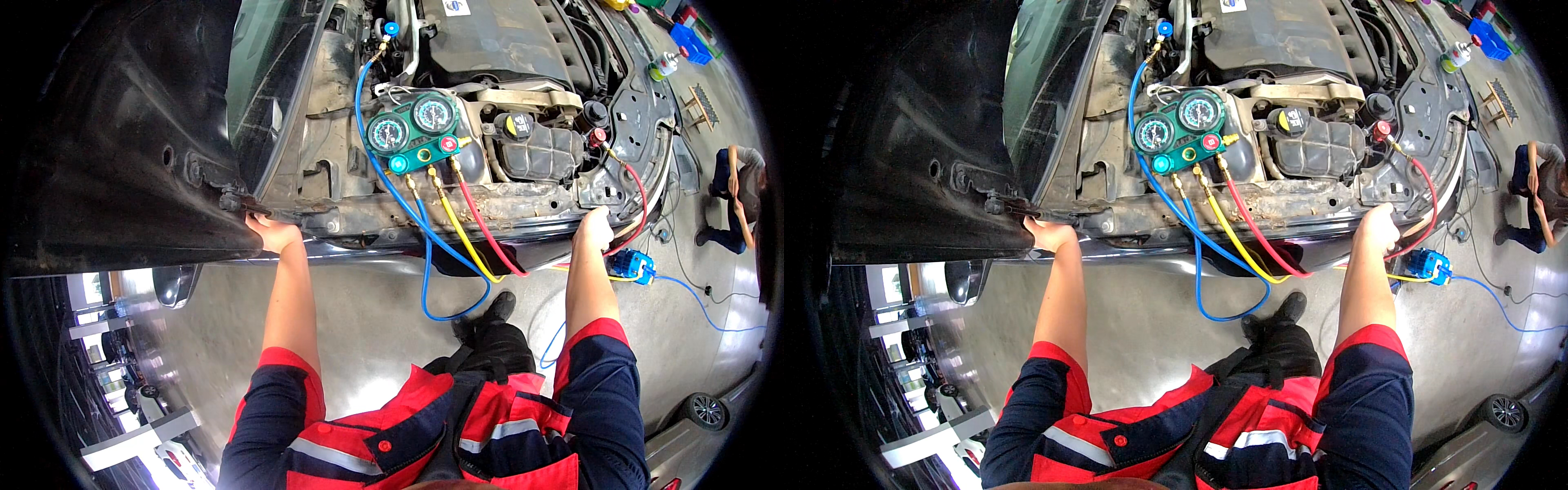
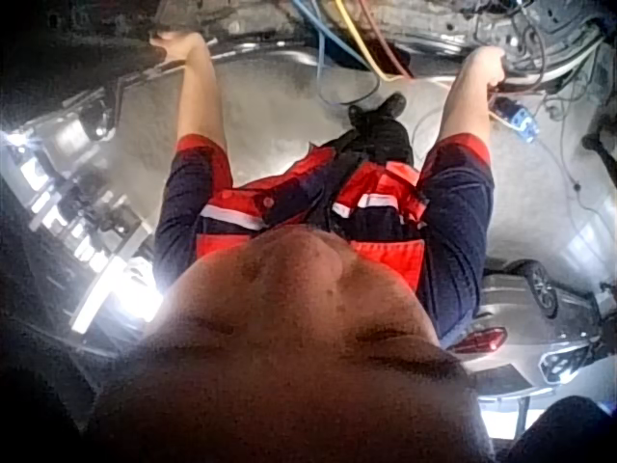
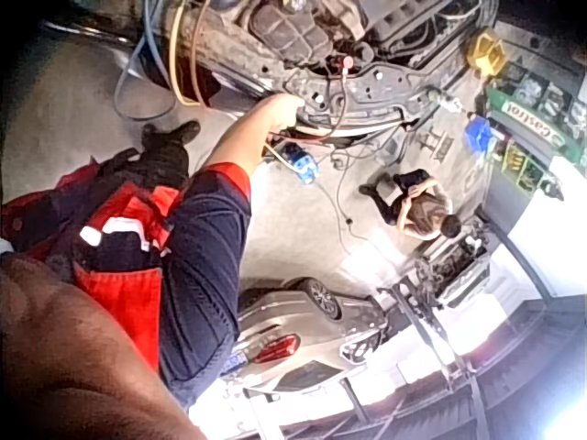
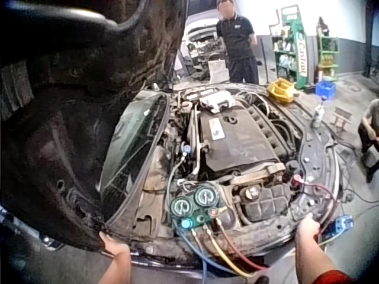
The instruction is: The person holds their forearm and touches a small red mark by hand before reaching toward the front of a vehicle's engine bay while it is connected to a gauge manifold set and vacuum pump.
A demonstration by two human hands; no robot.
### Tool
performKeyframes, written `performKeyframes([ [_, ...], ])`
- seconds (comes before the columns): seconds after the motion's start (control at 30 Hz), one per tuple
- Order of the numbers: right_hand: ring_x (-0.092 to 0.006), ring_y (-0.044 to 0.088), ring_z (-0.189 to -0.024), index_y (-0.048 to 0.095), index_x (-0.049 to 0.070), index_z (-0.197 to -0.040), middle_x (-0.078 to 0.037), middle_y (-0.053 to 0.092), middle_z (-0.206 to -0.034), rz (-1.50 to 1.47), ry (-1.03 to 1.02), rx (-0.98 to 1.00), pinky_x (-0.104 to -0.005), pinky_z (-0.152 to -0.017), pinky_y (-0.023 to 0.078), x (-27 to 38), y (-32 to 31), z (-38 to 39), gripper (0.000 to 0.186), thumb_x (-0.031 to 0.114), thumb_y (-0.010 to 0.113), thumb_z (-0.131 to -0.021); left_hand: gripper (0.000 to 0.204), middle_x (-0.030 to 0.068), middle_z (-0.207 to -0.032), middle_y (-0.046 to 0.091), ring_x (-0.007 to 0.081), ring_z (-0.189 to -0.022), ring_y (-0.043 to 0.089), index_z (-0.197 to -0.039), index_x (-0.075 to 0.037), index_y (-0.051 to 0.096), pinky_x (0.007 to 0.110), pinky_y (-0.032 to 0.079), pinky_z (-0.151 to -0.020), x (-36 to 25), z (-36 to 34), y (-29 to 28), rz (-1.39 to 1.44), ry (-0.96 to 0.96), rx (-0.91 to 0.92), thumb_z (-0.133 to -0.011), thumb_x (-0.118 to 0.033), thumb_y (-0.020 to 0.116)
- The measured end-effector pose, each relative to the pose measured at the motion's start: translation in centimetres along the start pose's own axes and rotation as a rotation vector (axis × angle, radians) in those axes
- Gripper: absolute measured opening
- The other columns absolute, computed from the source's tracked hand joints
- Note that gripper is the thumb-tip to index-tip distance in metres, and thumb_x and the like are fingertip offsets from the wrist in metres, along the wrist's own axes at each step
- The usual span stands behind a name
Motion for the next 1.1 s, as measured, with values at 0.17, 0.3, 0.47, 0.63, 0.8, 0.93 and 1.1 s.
performKeyframes([
  [0.17, -0.0417, 0.059, -0.112, 0.056, -0.013, -0.121, -0.031, 0.053, -0.128, 0.0, -0.001, -0.018, -0.0474, -0.096, 0.049, -0.1, 0.0, -0.2, 0.074, 0.047, 0.058, -0.077, 0.046, 0.0206, -0.135, 0.052, 0.0432, -0.119, 0.052, -0.138, -0.013, 0.045, 0.049, 0.041, -0.1, -1.1, 0.6, -0.1, 0.018, -0.083, 0.049, -0.101, -0.038, 0.035],
  [0.3, -0.0418, 0.059, -0.112, 0.055, -0.013, -0.122, -0.031, 0.052, -0.129, 0.008, 0.0, 0.001, -0.0477, -0.095, 0.05, 0.1, -0.1, 0.1, 0.076, 0.048, 0.058, -0.077, 0.046, 0.0202, -0.135, 0.052, 0.0435, -0.119, 0.052, -0.139, -0.013, 0.045, 0.05, 0.04, -0.1, 0.2, -0.3, 0.0, 0.003, -0.072, 0.047, -0.101, -0.038, 0.035],
  [0.47, -0.042, 0.058, -0.113, 0.053, -0.013, -0.124, -0.031, 0.05, -0.131, 0.008, -0.005, 0.002, -0.0476, -0.096, 0.049, 0.1, -0.2, 0.0, 0.076, 0.048, 0.058, -0.078, 0.046, 0.0205, -0.135, 0.053, 0.0442, -0.118, 0.053, -0.138, -0.013, 0.045, 0.05, 0.041, -0.099, -0.5, 0.3, 0.0, -0.01, -0.032, 0.033, -0.101, -0.038, 0.035],
  [0.63, -0.0417, 0.058, -0.114, 0.054, -0.012, -0.123, -0.031, 0.051, -0.131, 0.021, 0.001, -0.006, -0.0474, -0.096, 0.049, 0.1, -0.1, 0.0, 0.075, 0.047, 0.057, -0.078, 0.047, 0.0212, -0.133, 0.053, 0.0447, -0.117, 0.053, -0.137, -0.013, 0.045, 0.05, 0.041, -0.098, -0.1, 0.1, 0.1, -0.011, -0.02, 0.01, -0.1, -0.039, 0.036],
  [0.8, -0.0414, 0.058, -0.115, 0.054, -0.011, -0.124, -0.031, 0.051, -0.131, -0.001, 0.005, 0.02, -0.0475, -0.097, 0.048, 0.2, -0.3, 0.6, 0.074, 0.047, 0.057, -0.079, 0.047, 0.0219, -0.132, 0.055, 0.0452, -0.115, 0.054, -0.137, -0.013, 0.046, 0.051, 0.042, -0.097, 0.5, -0.2, 0.1, 0.005, 0.03, -0.02, -0.1, -0.04, 0.036],
  [0.93, -0.0417, 0.056, -0.116, 0.053, -0.01, -0.125, -0.03, 0.05, -0.133, 0.016, 0.025, 0.008, -0.0479, -0.098, 0.048, 0.1, -0.3, 0.2, 0.074, 0.048, 0.057, -0.079, 0.047, 0.022, -0.133, 0.054, 0.0453, -0.116, 0.053, -0.137, -0.013, 0.045, 0.051, 0.041, -0.098, -0.6, 0.4, 0.1, 0.006, -0.035, 0.029, -0.1, -0.04, 0.036],
  [1.1, -0.0418, 0.056, -0.116, 0.053, -0.01, -0.125, -0.03, 0.05, -0.133, 0.004, 0.022, 0.021, -0.0481, -0.098, 0.047, 0.1, -0.2, 0.4, 0.074, 0.048, 0.056, -0.079, 0.046, 0.0222, -0.135, 0.052, 0.0448, -0.118, 0.051, -0.138, -0.013, 0.045, 0.05, 0.04, -0.099, 0.8, -0.5, 0.3, -0.007, -0.018, 0.032, -0.101, -0.038, 0.036],
])
Point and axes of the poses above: each hand's wrist, its own z-axis away from the middle knuckle, its own y-axis out of the palm, x = y × z, the point moved 3 cm from there along -z, towards the middle knuckle
